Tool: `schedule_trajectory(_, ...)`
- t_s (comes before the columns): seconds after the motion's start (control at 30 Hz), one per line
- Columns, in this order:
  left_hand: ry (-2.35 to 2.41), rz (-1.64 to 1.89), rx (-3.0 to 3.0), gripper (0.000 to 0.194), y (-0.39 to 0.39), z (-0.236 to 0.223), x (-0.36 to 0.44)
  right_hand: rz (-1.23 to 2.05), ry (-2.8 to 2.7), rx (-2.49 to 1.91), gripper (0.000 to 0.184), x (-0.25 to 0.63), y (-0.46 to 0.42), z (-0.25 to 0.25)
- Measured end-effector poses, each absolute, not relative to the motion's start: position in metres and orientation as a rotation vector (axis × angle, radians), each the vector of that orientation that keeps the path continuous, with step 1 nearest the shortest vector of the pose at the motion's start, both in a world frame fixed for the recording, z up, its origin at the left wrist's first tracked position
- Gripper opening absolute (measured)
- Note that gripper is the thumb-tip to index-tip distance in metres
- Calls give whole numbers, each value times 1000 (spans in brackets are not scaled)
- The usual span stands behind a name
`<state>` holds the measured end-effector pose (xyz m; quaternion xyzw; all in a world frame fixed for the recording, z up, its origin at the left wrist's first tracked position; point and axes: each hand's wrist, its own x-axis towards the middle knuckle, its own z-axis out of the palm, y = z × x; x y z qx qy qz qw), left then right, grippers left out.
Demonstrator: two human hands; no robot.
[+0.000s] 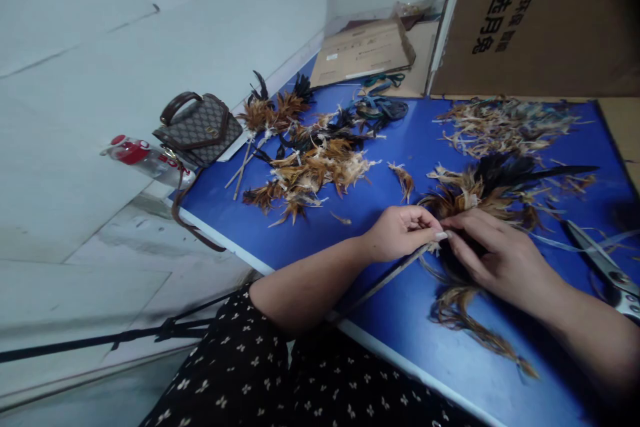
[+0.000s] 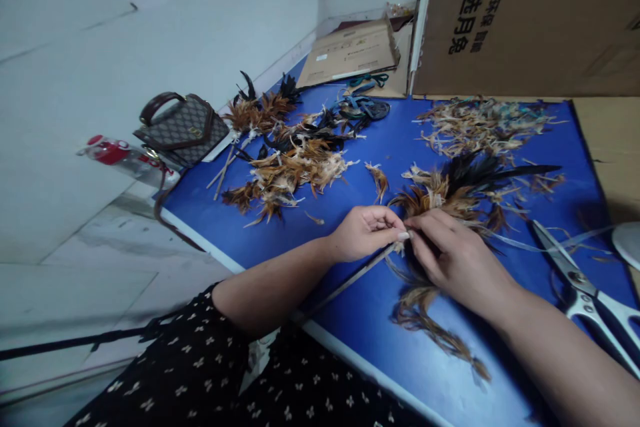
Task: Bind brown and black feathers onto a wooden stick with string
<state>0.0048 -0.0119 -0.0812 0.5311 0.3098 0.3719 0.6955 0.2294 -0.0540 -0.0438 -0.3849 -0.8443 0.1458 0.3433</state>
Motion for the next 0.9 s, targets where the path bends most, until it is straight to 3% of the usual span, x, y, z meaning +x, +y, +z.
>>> schedule_trajectory(0.23, 783, 801, 1098, 63, -7, -78, 4, 65, -2326, -1144, 7, 234, -59, -41)
schedule_trajectory(0.47, 834, 856, 1021, 60, -4, -85, 4, -284, -2503, -1155, 26, 229, -71, -34)
schedule_trajectory(0.6, 815, 884, 1043, 57, -5, -93, 7, -207, -2606, -1137, 35, 230, -71, -31)
schedule_trajectory(0.77, 771, 876, 1164, 43, -8, -97, 8, -11, -2459, -1130, 26, 229, -67, -28)
schedule_trajectory(0.9, 801, 851, 1367, 28, -12, -99, 8, 218, -2264, -1163, 29, 226, -55, -48)
